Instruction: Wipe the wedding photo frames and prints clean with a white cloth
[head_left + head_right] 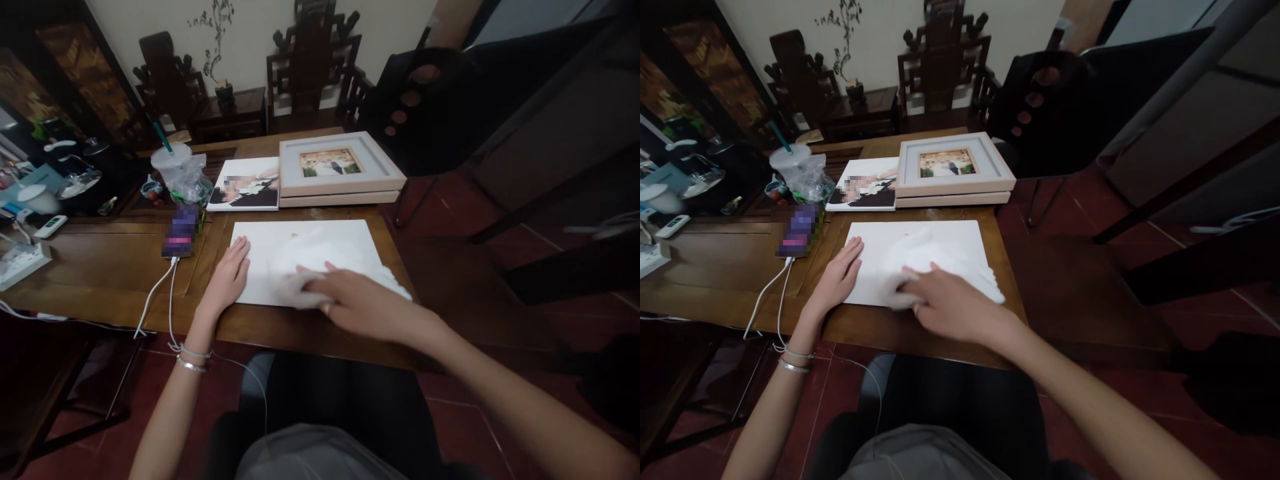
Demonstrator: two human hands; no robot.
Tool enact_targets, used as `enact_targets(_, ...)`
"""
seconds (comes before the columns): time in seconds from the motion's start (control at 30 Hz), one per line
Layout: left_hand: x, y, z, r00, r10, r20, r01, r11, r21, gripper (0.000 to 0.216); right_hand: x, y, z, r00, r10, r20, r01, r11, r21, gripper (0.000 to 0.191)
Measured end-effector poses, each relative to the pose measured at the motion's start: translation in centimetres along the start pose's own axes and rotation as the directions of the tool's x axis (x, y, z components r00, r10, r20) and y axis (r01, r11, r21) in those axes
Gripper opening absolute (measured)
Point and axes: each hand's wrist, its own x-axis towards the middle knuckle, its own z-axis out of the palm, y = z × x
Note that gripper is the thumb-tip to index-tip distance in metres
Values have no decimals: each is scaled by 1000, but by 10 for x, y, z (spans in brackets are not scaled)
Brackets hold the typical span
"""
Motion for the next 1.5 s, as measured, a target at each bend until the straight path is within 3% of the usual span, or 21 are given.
enact_targets(0.13,1,0,-2,1000,-24,16,24,1000,2,46,60,26,-6,986,121,-116,-135,983,-125,50)
enact_targets(0.27,1,-1,-2,1000,-26,10,27,1000,-11,46,85,20,10,982,94,-166,-140,946,-292,47)
enact_targets(0.43,1,0,-1,1000,-18,6,18,1000,-2,46,37,-14,35,996,-78,-51,57,940,-337,37)
enact_targets(0.53,0,2,-1,1000,-12,6,12,1000,9,46,1,-33,38,988,-157,11,155,964,-214,33)
enact_targets(0.63,0,1,-1,1000,-1,8,1,1000,11,46,-11,-35,27,984,-175,17,175,984,-42,33)
enact_targets(0.73,0,0,-1,1000,-9,7,9,1000,5,45,10,-18,11,994,-111,-14,112,994,17,36)
enact_targets(0.87,1,-1,0,1000,-26,7,26,1000,-14,45,62,8,-2,997,16,-81,-23,996,-82,39)
enact_targets(1.0,2,5,-2,997,-50,-51,47,997,-62,48,99,7,9,988,45,-147,-78,971,-225,45)
enact_targets(1.07,2,6,-4,990,-82,-119,67,989,-129,51,103,-6,21,993,-5,-121,-31,955,-297,44)
enact_targets(1.17,1,4,-7,964,-166,-208,100,950,-296,59,90,-28,37,977,-210,-34,189,932,-309,39)
enact_targets(1.3,0,2,-7,952,-227,-204,133,910,-393,67,52,-46,36,915,-398,63,403,905,-138,36)
enact_targets(1.4,0,7,-4,968,-200,-153,142,935,-324,64,31,-40,18,927,-357,115,358,934,8,34)
enact_targets(1.5,1,12,-2,984,-150,-98,128,970,-206,56,30,-21,-5,983,-150,103,149,989,17,34)
